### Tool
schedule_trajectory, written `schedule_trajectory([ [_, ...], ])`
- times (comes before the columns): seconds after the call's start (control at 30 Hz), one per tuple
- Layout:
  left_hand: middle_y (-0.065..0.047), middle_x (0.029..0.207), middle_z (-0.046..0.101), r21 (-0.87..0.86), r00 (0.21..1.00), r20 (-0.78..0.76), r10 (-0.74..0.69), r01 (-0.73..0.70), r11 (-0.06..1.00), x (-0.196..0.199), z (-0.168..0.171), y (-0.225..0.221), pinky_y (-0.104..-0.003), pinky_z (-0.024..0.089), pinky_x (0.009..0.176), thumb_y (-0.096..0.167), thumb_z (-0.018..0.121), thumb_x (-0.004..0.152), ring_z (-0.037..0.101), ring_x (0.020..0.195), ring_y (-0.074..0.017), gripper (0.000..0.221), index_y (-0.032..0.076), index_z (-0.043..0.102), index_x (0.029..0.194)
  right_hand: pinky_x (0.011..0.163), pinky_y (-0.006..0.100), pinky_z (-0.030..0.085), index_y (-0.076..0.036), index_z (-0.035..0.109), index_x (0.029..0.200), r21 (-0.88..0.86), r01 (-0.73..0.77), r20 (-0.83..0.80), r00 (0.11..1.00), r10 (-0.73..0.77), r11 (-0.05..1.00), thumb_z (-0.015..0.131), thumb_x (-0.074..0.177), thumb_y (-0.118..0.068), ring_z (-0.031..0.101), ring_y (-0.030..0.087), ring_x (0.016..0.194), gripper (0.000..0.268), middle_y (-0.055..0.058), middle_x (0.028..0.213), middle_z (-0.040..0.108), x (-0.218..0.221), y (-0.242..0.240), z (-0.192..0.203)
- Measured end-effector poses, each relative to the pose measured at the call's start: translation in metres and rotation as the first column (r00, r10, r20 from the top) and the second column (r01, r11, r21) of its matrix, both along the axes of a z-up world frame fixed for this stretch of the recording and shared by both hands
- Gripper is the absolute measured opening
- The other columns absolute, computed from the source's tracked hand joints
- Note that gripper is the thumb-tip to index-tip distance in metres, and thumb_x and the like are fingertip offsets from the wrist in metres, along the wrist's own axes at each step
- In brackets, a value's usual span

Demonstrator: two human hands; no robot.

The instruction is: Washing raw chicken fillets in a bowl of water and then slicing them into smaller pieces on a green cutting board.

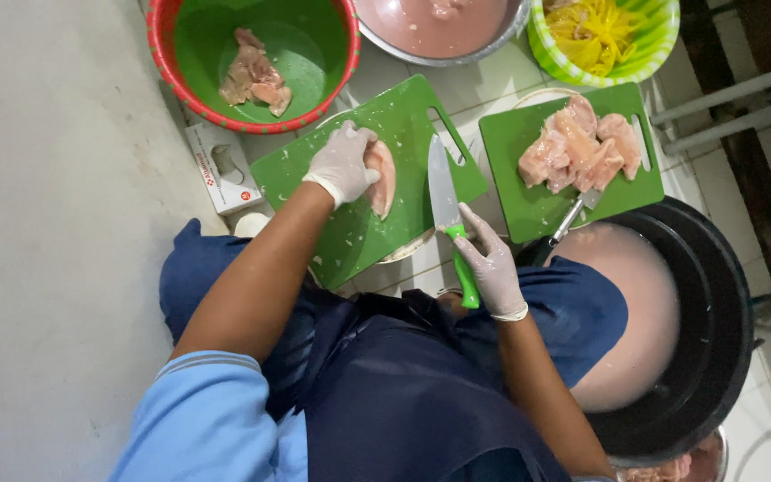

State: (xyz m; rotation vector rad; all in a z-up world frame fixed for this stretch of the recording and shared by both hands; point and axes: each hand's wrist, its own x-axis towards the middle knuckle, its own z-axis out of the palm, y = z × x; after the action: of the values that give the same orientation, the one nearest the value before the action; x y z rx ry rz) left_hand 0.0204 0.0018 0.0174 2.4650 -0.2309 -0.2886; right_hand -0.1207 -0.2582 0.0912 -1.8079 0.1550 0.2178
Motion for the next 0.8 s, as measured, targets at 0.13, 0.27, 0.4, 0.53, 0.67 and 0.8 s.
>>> schedule_trajectory([
  [0.13, -0.012, 0.112, 0.056, 0.035, 0.994, -0.113, 0.001, 0.003, 0.999, 0.007, -0.007, -0.002, -0.047, 0.051, 0.098, 0.030, 0.088, 0.064, 0.061, 0.113, -0.0363, 0.061, 0.012, 0.061, 0.116, 0.072, 0.023, 0.051, -0.022, 0.056, 0.142, 0.036, 0.060, -0.043, 0.997, -0.058, 0.998, 0.069, 0.090, -0.012, 0.057, 0.006, 0.082, 0.055, -0.001, 0.094, 0.059, -0.008, -0.011, -0.018],
  [0.27, -0.018, 0.105, 0.057, -0.079, 0.997, -0.072, -0.034, 0.028, 0.996, 0.008, -0.008, -0.005, -0.049, 0.051, 0.094, 0.022, 0.080, 0.066, 0.061, 0.107, -0.0409, 0.040, 0.008, 0.063, 0.099, 0.085, 0.026, 0.051, -0.017, 0.057, 0.141, 0.050, 0.088, -0.026, 0.996, -0.086, 0.995, 0.070, 0.089, -0.010, 0.055, 0.009, 0.095, 0.054, 0.002, 0.127, 0.058, -0.011, -0.021, -0.031],
  [0.4, -0.019, 0.099, 0.066, -0.336, 0.985, -0.167, -0.044, -0.015, 0.942, 0.000, 0.010, -0.012, -0.050, 0.052, 0.088, 0.018, 0.072, 0.081, 0.065, 0.100, -0.0390, 0.025, 0.010, 0.058, 0.100, 0.086, 0.029, 0.052, -0.019, 0.057, 0.141, 0.017, 0.085, 0.002, 0.996, -0.085, 0.996, 0.070, 0.090, -0.012, 0.054, 0.011, 0.096, 0.054, 0.003, 0.128, 0.058, -0.009, -0.021, -0.021],
  [0.53, -0.014, 0.098, 0.066, -0.536, 0.973, -0.229, 0.026, -0.148, 0.831, -0.008, 0.015, -0.025, -0.045, 0.050, 0.088, 0.023, 0.073, 0.081, 0.065, 0.099, -0.0298, 0.029, 0.011, 0.059, 0.104, 0.081, 0.027, 0.053, -0.020, 0.055, 0.143, 0.070, 0.106, -0.001, 0.994, -0.106, 0.992, 0.068, 0.091, -0.012, 0.060, 0.011, 0.091, 0.054, 0.003, 0.111, 0.062, -0.007, -0.023, -0.015],
  [0.67, -0.007, 0.100, 0.062, -0.763, 0.903, -0.421, 0.088, -0.405, 0.503, -0.014, 0.035, -0.037, -0.032, 0.052, 0.085, 0.021, 0.072, 0.086, 0.060, 0.093, -0.0189, 0.028, 0.006, 0.062, 0.108, 0.078, 0.025, 0.052, -0.021, 0.057, 0.142, 0.048, 0.117, -0.008, 0.993, -0.117, 0.992, 0.069, 0.090, -0.014, 0.057, 0.008, 0.089, 0.054, 0.001, 0.102, 0.059, -0.008, -0.025, -0.009],
  [0.8, -0.016, 0.105, 0.063, -0.742, 0.800, -0.593, -0.090, -0.500, 0.447, -0.009, 0.046, -0.038, -0.032, 0.061, 0.081, 0.019, 0.066, 0.092, 0.069, 0.086, -0.0242, 0.029, 0.005, 0.057, 0.117, 0.076, 0.025, 0.052, -0.023, 0.056, 0.143, 0.010, 0.117, -0.014, 0.993, -0.117, 0.993, 0.069, 0.091, -0.015, 0.056, 0.008, 0.085, 0.054, 0.002, 0.098, 0.059, -0.013, -0.035, -0.018],
])
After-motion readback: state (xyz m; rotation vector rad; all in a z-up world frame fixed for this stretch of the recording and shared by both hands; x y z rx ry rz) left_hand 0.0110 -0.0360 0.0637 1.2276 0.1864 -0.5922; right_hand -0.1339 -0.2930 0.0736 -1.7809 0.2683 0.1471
